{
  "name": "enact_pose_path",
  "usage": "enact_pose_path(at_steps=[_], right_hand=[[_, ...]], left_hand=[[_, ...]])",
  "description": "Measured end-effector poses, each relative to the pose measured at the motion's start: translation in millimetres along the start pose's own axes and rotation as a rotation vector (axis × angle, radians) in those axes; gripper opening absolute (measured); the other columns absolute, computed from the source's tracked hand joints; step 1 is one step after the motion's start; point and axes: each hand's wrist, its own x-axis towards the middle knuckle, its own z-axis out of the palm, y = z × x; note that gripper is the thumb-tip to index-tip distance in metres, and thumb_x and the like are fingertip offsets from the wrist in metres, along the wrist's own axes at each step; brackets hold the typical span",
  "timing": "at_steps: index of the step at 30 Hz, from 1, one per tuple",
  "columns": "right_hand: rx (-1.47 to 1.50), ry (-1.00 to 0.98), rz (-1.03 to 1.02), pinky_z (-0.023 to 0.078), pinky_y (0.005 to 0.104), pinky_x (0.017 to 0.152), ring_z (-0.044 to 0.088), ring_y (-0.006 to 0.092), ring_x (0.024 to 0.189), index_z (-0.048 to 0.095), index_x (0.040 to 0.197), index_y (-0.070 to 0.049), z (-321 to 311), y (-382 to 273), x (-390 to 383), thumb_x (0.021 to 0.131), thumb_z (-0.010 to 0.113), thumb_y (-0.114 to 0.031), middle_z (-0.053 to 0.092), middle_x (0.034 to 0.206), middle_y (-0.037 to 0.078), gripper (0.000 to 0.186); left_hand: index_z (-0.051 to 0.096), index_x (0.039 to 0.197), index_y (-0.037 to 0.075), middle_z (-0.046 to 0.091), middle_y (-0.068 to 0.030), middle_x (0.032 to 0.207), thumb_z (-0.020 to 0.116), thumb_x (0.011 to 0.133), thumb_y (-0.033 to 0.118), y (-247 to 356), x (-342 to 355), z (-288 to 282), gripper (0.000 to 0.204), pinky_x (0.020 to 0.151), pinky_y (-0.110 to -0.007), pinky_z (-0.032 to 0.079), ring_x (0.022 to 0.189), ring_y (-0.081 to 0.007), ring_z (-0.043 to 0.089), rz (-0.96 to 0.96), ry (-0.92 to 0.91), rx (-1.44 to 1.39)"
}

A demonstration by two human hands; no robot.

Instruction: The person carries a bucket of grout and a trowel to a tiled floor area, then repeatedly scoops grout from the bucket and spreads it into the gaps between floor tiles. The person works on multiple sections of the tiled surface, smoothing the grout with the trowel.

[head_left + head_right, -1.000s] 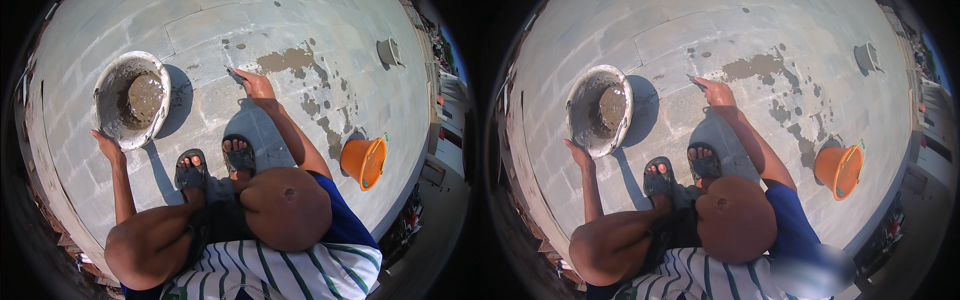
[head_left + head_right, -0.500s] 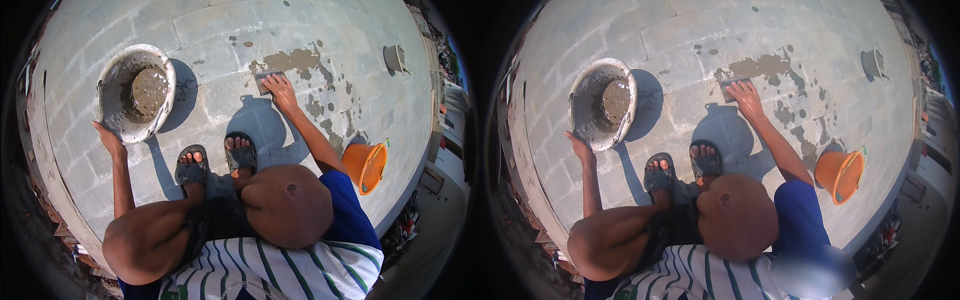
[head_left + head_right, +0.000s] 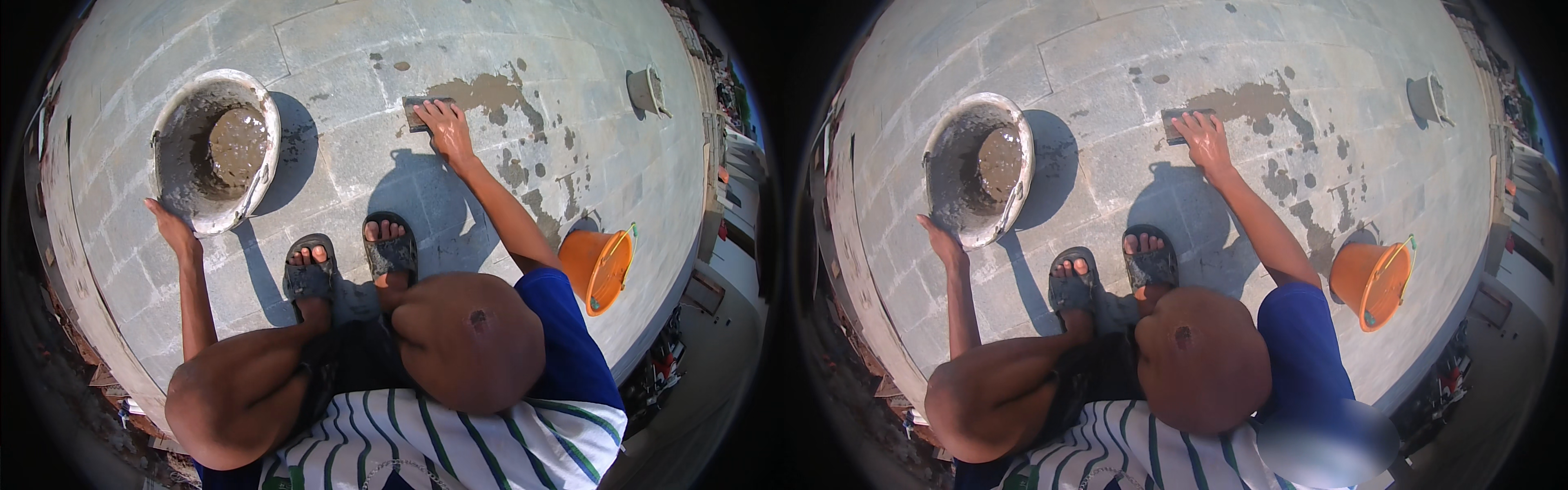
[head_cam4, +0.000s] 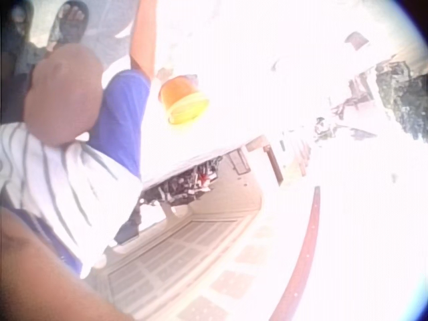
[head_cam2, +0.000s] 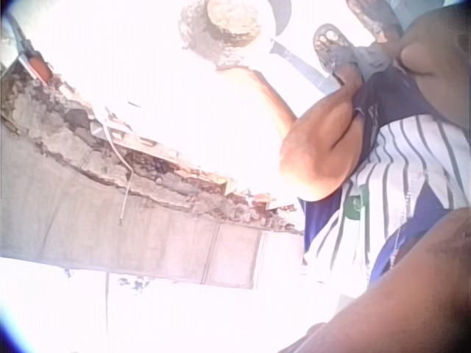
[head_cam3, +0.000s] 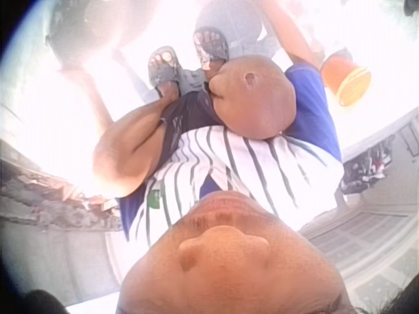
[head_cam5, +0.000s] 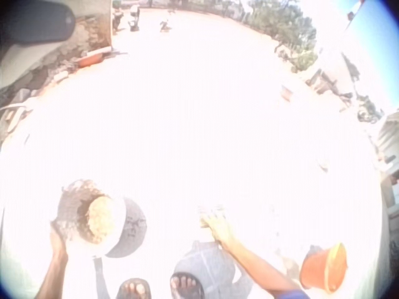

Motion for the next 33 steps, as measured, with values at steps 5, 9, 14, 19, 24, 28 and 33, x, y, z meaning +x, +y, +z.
enact_pose_path(at_steps=[5, 9, 14, 19, 24, 28, 33], right_hand=[[0.201, -0.014, 0.037, 0.042, 0.042, 0.095, 0.057, 0.0293, 0.11, 0.056, 0.123, -0.015, -25, 10, -18, 0.074, 0.049, 0.008, 0.061, 0.117, 0.012, 0.055], [0.223, 0.077, 0.351, 0.051, 0.0448, 0.079, 0.063, 0.0365, 0.091, 0.058, 0.12, -0.01, -39, 26, 1, 0.075, 0.048, 0.006, 0.065, 0.097, 0.019, 0.048], [0.063, -0.075, 0.578, 0.052, 0.0487, 0.069, 0.064, 0.0403, 0.079, 0.059, 0.112, -0.006, -28, 36, 22, 0.084, 0.047, -0.004, 0.065, 0.083, 0.022, 0.031], [0.012, -0.157, 0.554, 0.051, 0.0485, 0.068, 0.064, 0.0381, 0.081, 0.058, 0.105, -0.002, -11, -8, 27, 0.09, 0.042, -0.015, 0.064, 0.087, 0.021, 0.025], [0.024, -0.13, 0.409, 0.051, 0.0469, 0.067, 0.065, 0.0348, 0.081, 0.057, 0.109, -0.005, 4, -65, 7, 0.085, 0.05, -0.013, 0.064, 0.089, 0.018, 0.026], [0.303, -0.362, 0.414, 0.05, 0.0472, 0.075, 0.063, 0.0366, 0.088, 0.058, 0.115, -0.01, -56, -83, 22, 0.077, 0.06, -0.01, 0.065, 0.093, 0.019, 0.038], [0.194, -0.168, 0.543, 0.049, 0.048, 0.079, 0.06, 0.0412, 0.09, 0.06, 0.112, -0.008, -60, 19, 38, 0.077, 0.055, -0.006, 0.065, 0.097, 0.02, 0.036]], left_hand=[[0.037, 0.134, -0.011, 0.046, -0.0168, 0.134, 0.03, 0.094, 0.061, -1, 2, -4, 0.082, 0.104, -0.033, 0.029, 0.121, -0.025, 0.043, 0.018, 0.032, 0.032], [0.041, 0.13, -0.011, 0.05, -0.0153, 0.128, 0.028, 0.094, 0.061, -6, 3, 1, 0.081, 0.101, -0.033, 0.034, 0.115, -0.0236, 0.048, 0.034, 0.008, 0.055], [0.045, 0.128, -0.009, 0.053, -0.0143, 0.124, 0.027, 0.094, 0.061, -1, 1, 12, 0.08, 0.099, -0.034, 0.036, 0.111, -0.0231, 0.051, 0.038, 0.016, 0.046], [0.037, 0.134, -0.011, 0.046, -0.0172, 0.134, 0.029, 0.094, 0.061, -2, 1, 2, 0.083, 0.105, -0.033, 0.03, 0.121, -0.0253, 0.044, 0.006, -0.028, -0.017], [0.037, 0.134, -0.011, 0.048, -0.0165, 0.132, 0.029, 0.094, 0.061, 5, -5, 3, 0.083, 0.104, -0.033, 0.031, 0.119, -0.025, 0.046, 0.008, -0.019, 0.011], [0.037, 0.134, -0.011, 0.048, -0.0161, 0.132, 0.03, 0.094, 0.061, 8, -8, -1, 0.083, 0.103, -0.033, 0.031, 0.119, -0.0248, 0.046, 0.028, 0.046, 0.038], [0.035, 0.135, -0.01, 0.046, -0.0164, 0.134, 0.031, 0.094, 0.061, 3, -3, 4, 0.083, 0.104, -0.033, 0.03, 0.121, -0.0253, 0.045, 0.024, -0.002, -0.001]])
